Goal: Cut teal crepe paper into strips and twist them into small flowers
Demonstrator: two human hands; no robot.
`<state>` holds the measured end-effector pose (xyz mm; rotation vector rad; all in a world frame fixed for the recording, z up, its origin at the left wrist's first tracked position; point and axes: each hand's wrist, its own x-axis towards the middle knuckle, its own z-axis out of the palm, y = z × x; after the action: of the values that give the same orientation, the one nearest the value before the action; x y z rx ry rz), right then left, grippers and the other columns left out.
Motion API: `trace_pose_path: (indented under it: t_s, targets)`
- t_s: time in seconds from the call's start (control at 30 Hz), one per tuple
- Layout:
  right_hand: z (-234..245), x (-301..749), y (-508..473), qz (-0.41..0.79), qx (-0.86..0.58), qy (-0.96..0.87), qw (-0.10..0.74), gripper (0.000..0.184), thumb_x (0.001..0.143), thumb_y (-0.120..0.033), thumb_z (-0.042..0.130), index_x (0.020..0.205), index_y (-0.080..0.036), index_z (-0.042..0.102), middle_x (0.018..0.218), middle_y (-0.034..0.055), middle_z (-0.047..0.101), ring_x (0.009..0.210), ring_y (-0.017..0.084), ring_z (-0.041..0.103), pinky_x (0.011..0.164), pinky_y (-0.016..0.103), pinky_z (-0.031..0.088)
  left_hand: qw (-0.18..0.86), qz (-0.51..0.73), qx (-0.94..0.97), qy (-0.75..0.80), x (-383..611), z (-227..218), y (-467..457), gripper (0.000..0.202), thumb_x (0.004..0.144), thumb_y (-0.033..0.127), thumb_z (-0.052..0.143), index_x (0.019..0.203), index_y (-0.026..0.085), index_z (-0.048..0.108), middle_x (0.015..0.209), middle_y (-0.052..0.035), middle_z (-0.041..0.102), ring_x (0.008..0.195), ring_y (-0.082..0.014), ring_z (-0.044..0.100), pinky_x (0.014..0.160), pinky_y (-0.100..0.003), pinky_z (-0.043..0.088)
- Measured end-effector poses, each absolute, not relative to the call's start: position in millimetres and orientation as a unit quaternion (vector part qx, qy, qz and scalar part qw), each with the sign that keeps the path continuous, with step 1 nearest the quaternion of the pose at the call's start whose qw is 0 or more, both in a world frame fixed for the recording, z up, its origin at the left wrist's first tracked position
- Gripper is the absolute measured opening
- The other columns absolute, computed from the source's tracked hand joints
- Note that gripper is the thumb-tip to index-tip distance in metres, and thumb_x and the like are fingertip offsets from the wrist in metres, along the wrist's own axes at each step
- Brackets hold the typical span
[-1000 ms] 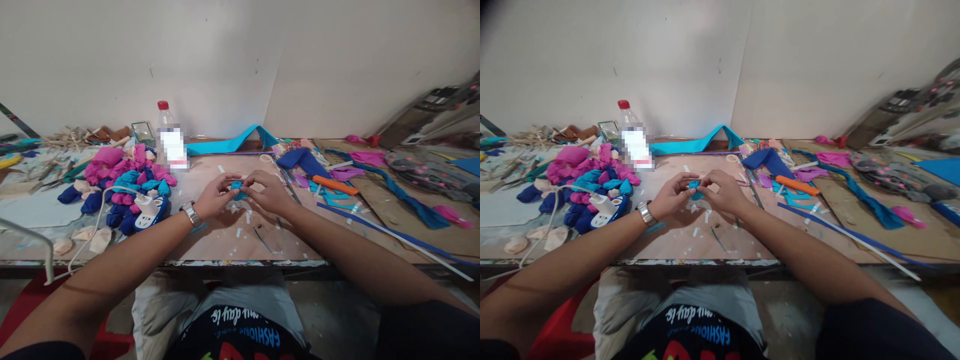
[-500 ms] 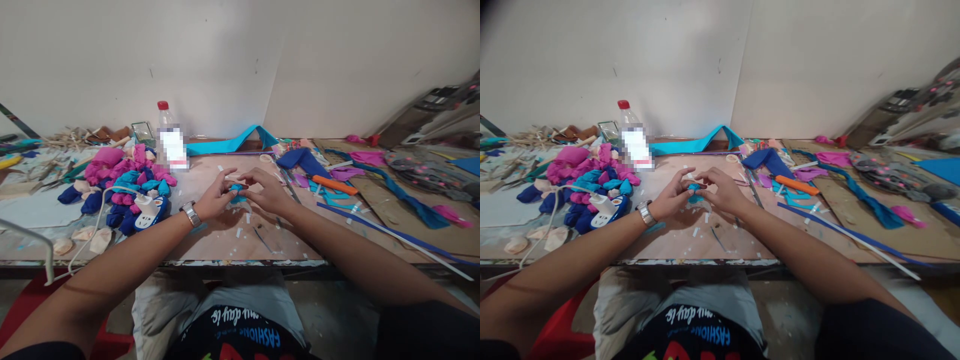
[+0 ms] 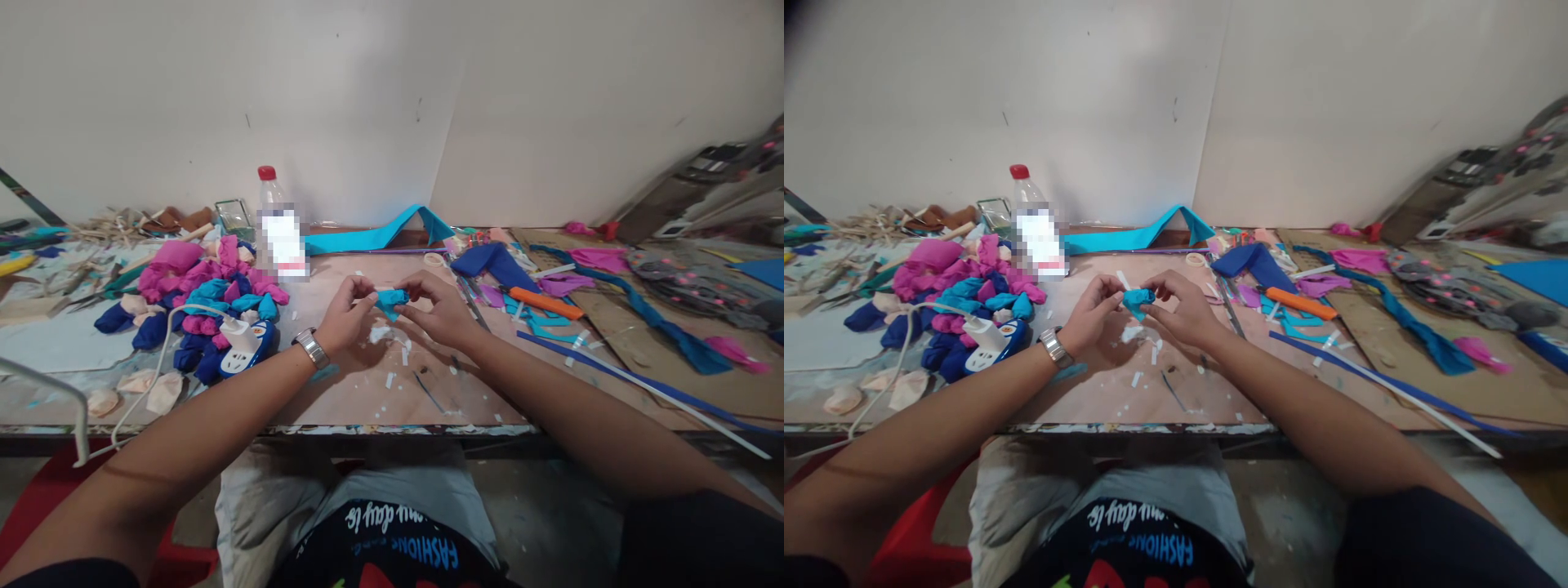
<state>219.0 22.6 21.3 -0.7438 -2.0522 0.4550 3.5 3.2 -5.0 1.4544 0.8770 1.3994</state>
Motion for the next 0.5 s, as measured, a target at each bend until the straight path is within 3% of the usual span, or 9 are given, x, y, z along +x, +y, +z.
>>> trace_pose_path:
  t_s: [0.17, 0.3, 0.5]
  targets:
    - [17.9, 218.7, 24.3, 0.197, -0.318, -0.792, 0.483, 0.036, 0.085, -0.055, 0.082, 0.101, -0.025, 0.071, 0.094, 0.0042, 0.07, 0.083, 0.021, 0.063, 0.077, 0.038, 0.053, 0.4, 0.56, 0.603, 0.403, 1.8, 0.9, 4.4, 0.033, 0.089, 0.047, 0.071, 0.078, 0.02, 0.055, 0.076, 0.0019, 0.053, 0.072, -0.0137, 0.049, 0.071, -0.029, 0.042]
    - [18.5, 217.7, 23.6, 0.217, -0.325, -0.781, 0.487, 0.039, 0.081, -0.057, 0.085, 0.097, -0.024, 0.07, 0.092, 0.004, 0.069, 0.082, 0.021, 0.063, 0.076, 0.038, 0.052, 0.424, 0.521, 0.609, 0.422, 3.6, 4.8, -0.7, 0.038, 0.084, 0.055, 0.074, 0.079, 0.018, 0.064, 0.075, -0.001, 0.061, 0.071, -0.0154, 0.054, 0.068, -0.03, 0.043]
    - [18.5, 218.0, 22.7, 0.229, -0.337, -0.775, 0.483, 0.042, 0.08, -0.059, 0.085, 0.096, -0.024, 0.069, 0.092, 0.0047, 0.069, 0.084, 0.022, 0.064, 0.078, 0.039, 0.053, 0.439, 0.511, 0.604, 0.427, 4.5, 5.8, -2.0, 0.034, 0.08, 0.051, 0.075, 0.077, 0.018, 0.066, 0.074, -0.0013, 0.063, 0.07, -0.0153, 0.055, 0.067, -0.029, 0.044]
